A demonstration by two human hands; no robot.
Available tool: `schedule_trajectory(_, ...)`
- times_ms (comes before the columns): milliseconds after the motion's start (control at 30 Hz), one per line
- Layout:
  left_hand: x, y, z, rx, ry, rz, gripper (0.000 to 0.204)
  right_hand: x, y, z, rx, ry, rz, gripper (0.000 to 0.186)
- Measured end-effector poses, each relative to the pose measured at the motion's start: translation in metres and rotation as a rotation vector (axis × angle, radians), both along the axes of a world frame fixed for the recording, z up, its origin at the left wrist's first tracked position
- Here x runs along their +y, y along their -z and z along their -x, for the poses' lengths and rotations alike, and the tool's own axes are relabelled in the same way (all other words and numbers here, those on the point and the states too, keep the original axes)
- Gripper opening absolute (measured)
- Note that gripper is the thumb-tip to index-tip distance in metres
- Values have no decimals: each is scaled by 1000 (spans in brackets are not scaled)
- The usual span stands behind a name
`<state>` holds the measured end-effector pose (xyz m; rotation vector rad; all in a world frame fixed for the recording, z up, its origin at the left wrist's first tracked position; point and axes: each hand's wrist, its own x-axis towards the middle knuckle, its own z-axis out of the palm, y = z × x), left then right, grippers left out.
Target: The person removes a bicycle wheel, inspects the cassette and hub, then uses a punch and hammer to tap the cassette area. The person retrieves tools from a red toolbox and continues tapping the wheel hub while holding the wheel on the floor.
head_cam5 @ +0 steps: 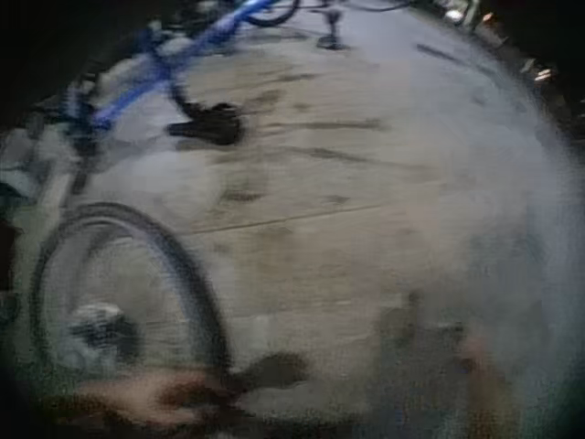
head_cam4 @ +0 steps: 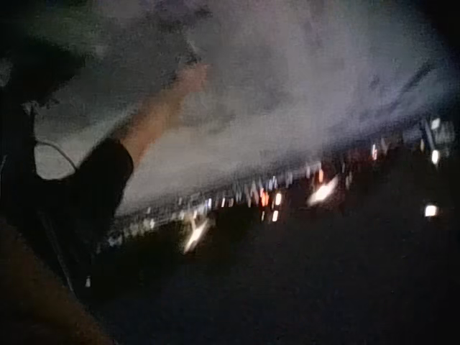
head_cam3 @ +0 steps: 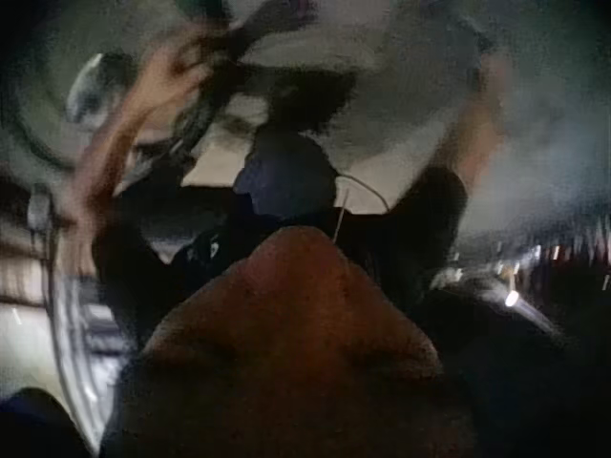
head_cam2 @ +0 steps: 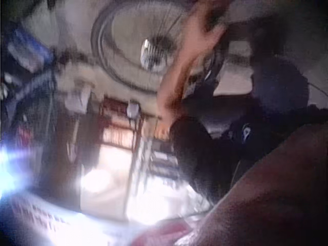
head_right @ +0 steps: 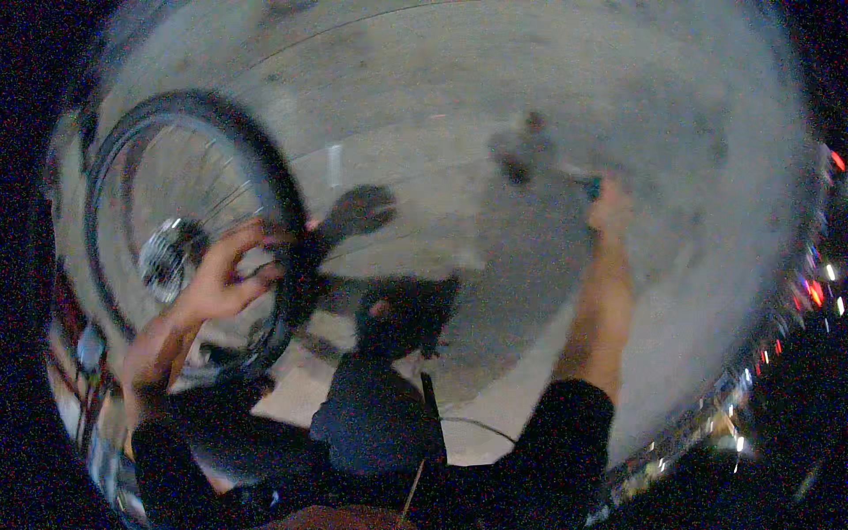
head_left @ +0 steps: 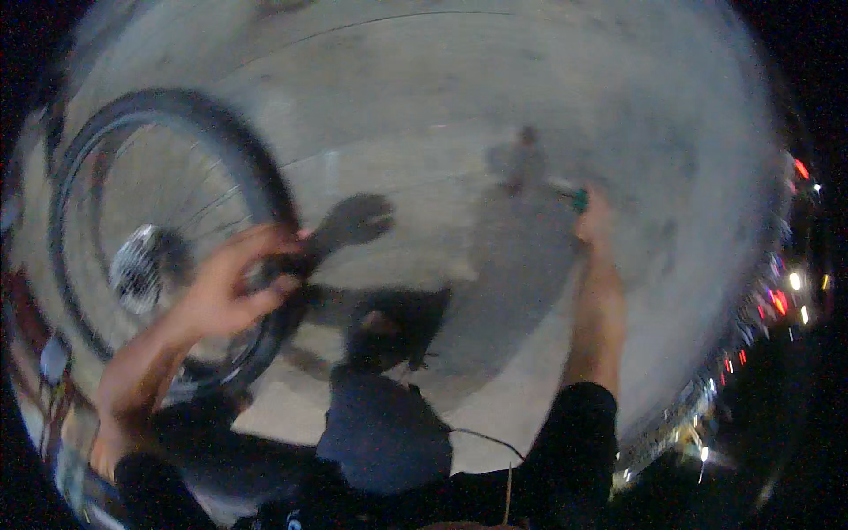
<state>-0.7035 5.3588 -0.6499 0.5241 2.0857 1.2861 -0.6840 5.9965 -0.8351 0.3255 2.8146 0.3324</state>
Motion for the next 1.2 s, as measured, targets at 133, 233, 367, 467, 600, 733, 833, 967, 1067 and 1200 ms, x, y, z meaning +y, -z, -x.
schedule_trajectory(133, 9, 21, -18, 87, 69, -89, 32, 26, 0, -20, -12, -26, 13, 59)
schedule_trajectory(233, -9, 2, -49, -73, 25, -105, 34, -10, 10, -31, 172, -29, 54, 56)
schedule_trajectory(367, -35, -1, -76, 100, -72, -107, 30, -93, -11, -9, 22, -85, 578, 47)
schedule_trajectory(467, -119, -38, -69, 321, -181, -49, 24, -280, -105, 18, -292, 130, 923, 44)
schedule_trajectory(600, -244, -14, -55, 505, -636, 93, 24, -460, -181, 39, -415, -384, 977, 39)
schedule_trajectory(733, -336, 5, -89, 410, -731, 358, 30, -605, -225, 33, -759, -418, 1042, 35)
schedule_trajectory(833, -366, 27, -120, 358, -623, 415, 34, -649, -231, 34, -778, -569, 928, 43)
schedule_trajectory(967, -381, 61, -154, 501, -550, 419, 40, -693, -242, 38, -690, -873, 696, 48)
schedule_trajectory(1067, -381, 70, -175, 563, -526, 377, 44, -726, -252, 40, -709, -955, 574, 47)
schedule_trajectory(1200, -385, 67, -177, 538, -558, 239, 42, -767, -263, 39, -769, -1010, 393, 47)
